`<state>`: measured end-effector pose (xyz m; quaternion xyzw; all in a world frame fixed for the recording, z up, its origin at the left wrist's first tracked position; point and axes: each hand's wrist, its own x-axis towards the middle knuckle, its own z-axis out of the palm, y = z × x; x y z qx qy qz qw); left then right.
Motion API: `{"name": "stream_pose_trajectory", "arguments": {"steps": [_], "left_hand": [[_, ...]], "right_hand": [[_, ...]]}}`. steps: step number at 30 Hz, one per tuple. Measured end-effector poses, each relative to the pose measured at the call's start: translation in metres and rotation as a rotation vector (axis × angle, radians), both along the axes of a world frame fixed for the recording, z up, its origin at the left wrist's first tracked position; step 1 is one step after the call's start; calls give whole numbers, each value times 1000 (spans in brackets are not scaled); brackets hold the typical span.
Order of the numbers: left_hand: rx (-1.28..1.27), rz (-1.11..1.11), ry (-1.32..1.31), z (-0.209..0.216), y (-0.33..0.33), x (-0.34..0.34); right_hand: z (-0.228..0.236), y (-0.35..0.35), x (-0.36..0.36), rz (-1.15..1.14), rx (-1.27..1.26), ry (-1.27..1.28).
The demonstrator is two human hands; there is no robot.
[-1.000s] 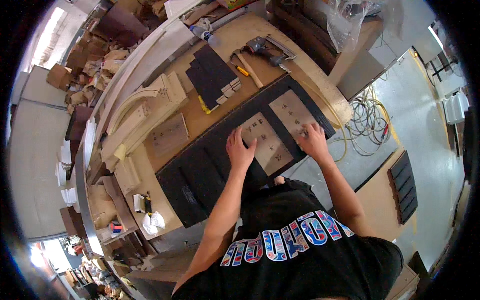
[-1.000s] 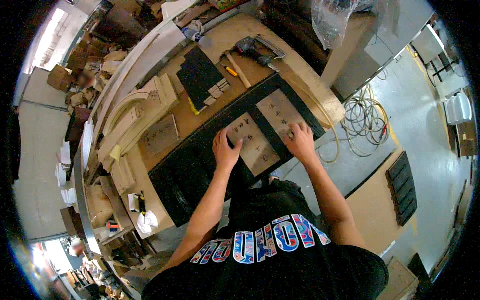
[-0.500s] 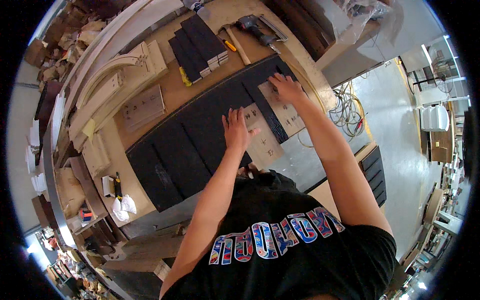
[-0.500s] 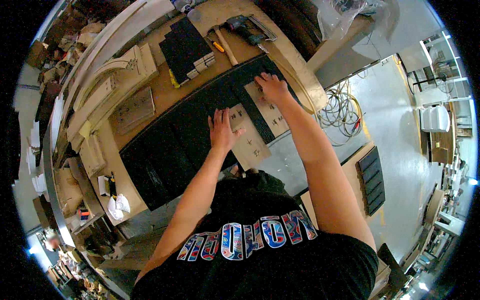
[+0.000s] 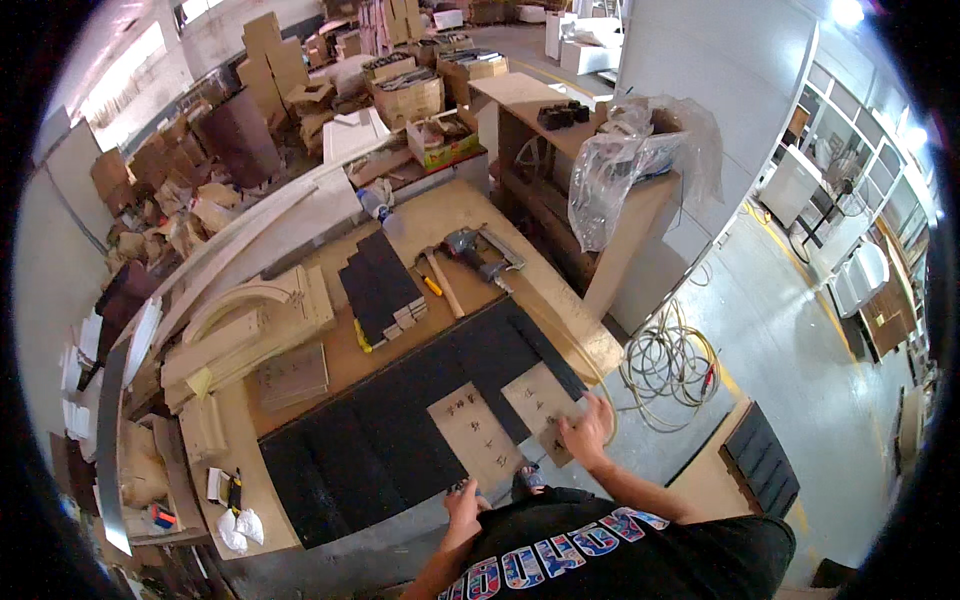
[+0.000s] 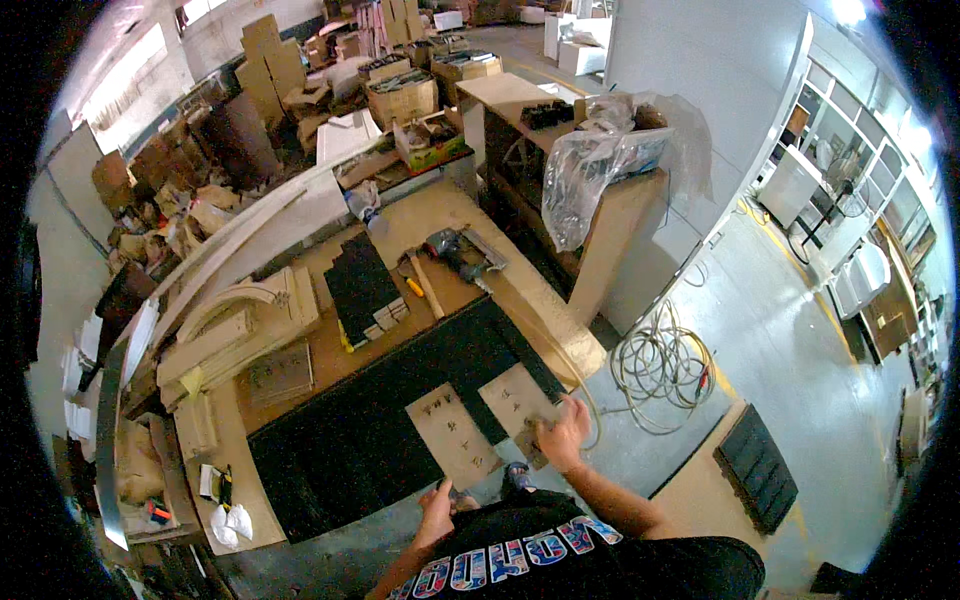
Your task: The person places wooden slats onto a dark panel and secures them by hand and with a pneumatic nail gun, then adds a small wooden block and continues nailing.
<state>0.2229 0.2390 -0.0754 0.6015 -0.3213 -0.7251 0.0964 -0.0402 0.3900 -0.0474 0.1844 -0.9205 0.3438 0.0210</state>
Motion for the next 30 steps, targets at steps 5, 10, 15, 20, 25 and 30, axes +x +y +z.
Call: {"name": "stream_pose_trajectory", "arguments": {"steps": [5,10,15,20,25,30], "left_hand": [[-120,24,376,-63,15,-8],[-80,130,333,20,26,-20],[-155,153,378,50,18,-17],[-212,256,435,94,25,-41],[-226,252,405,122,13,-47],[-288,205,342,150,13,-50]], "right_hand": [[-76,32,-1,-372,-764,-1057],[-79,43,-15,-433,-1302,-1557],[-54,37,-12,-182,-1081,-1481],[24,23,-12,-166,-1004,-1363],[57,-1,-24,-52,-989,-1209],[79,-28,-40,-76,-892,-1221]]}}
